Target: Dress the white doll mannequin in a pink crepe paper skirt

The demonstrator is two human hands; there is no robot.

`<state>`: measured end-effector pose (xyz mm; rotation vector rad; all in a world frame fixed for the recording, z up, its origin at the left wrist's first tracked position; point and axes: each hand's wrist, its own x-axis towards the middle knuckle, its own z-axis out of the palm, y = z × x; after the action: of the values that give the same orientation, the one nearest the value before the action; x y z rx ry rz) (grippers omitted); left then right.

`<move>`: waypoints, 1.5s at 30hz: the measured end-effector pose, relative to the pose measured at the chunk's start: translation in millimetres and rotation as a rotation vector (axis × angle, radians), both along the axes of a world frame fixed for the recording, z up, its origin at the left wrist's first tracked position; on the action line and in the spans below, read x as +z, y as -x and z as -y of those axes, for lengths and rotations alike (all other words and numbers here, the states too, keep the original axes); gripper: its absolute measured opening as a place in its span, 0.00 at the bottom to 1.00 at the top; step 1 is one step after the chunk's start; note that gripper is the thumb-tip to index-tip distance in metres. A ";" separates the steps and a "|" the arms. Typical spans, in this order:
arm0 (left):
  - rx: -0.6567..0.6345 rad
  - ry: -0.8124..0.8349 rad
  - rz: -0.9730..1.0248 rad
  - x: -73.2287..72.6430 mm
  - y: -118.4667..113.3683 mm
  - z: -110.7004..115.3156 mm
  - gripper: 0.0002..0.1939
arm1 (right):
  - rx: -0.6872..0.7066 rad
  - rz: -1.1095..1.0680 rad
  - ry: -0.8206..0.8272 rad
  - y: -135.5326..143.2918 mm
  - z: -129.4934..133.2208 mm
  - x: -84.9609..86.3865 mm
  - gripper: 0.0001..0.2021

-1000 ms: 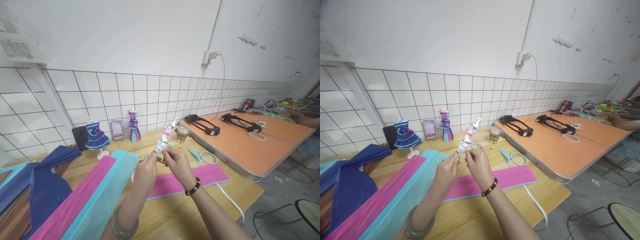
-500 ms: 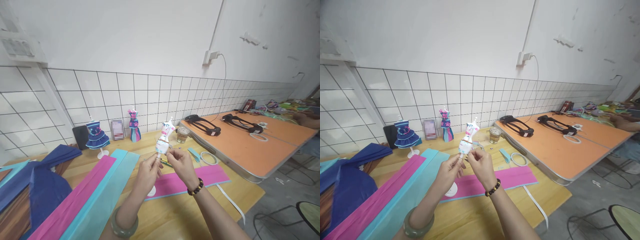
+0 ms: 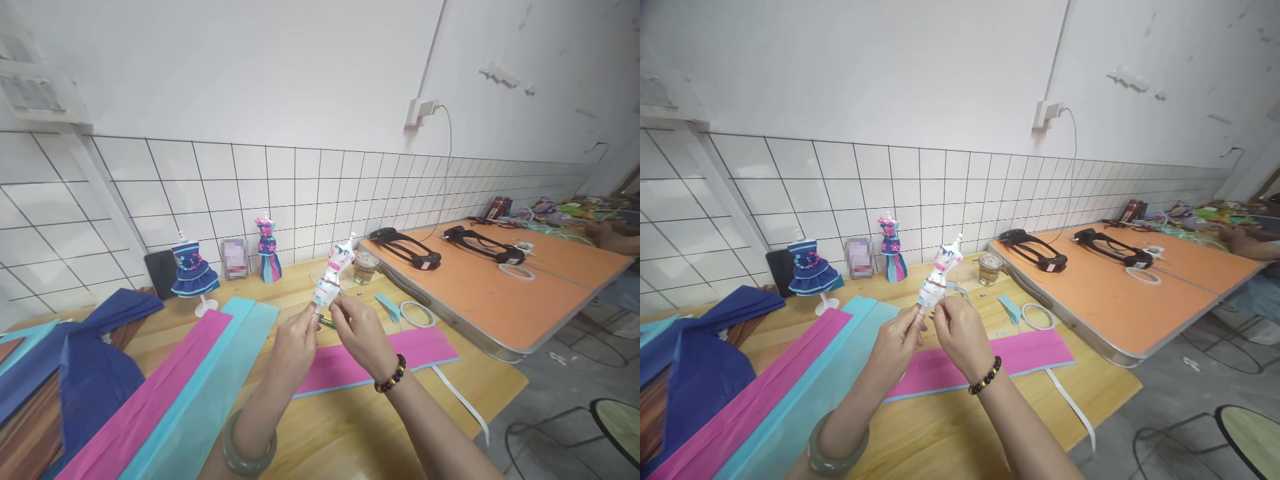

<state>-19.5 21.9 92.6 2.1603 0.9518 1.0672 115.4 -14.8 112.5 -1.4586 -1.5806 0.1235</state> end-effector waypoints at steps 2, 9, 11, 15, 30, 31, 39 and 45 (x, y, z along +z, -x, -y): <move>0.000 -0.010 0.007 0.0 -0.4 0.9 0.14 | -0.012 -0.002 -0.013 0.8 -0.1 -0.2 0.11; -0.198 0.396 0.264 1.4 -4.9 3.2 0.14 | 0.014 -0.120 -0.009 -1.8 1.3 2.6 0.12; -0.253 0.490 0.344 1.3 -6.1 2.0 0.14 | 0.039 -0.165 0.002 -2.4 1.7 3.7 0.12; -0.229 0.496 0.375 1.2 -5.7 -0.2 0.14 | 0.106 -0.244 0.042 -2.5 2.7 3.9 0.13; -0.002 0.097 0.109 -2.4 -1.4 0.6 0.14 | 0.222 -0.580 0.207 0.4 1.9 9.7 0.15; 0.000 0.077 0.089 -2.1 -1.2 0.9 0.14 | 0.223 -0.595 0.215 0.4 1.5 10.2 0.14; 0.038 -0.011 0.012 -3.5 -2.4 3.2 0.14 | 0.200 -0.797 0.263 4.4 -3.4 6.6 0.10; -0.092 0.237 0.219 -0.3 -4.8 4.1 0.13 | 0.173 -0.807 0.222 6.1 0.0 10.1 0.10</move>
<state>-14.6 17.8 92.3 1.8349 0.8246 1.0634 109.2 -14.8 122.6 -1.1969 -1.0298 0.8949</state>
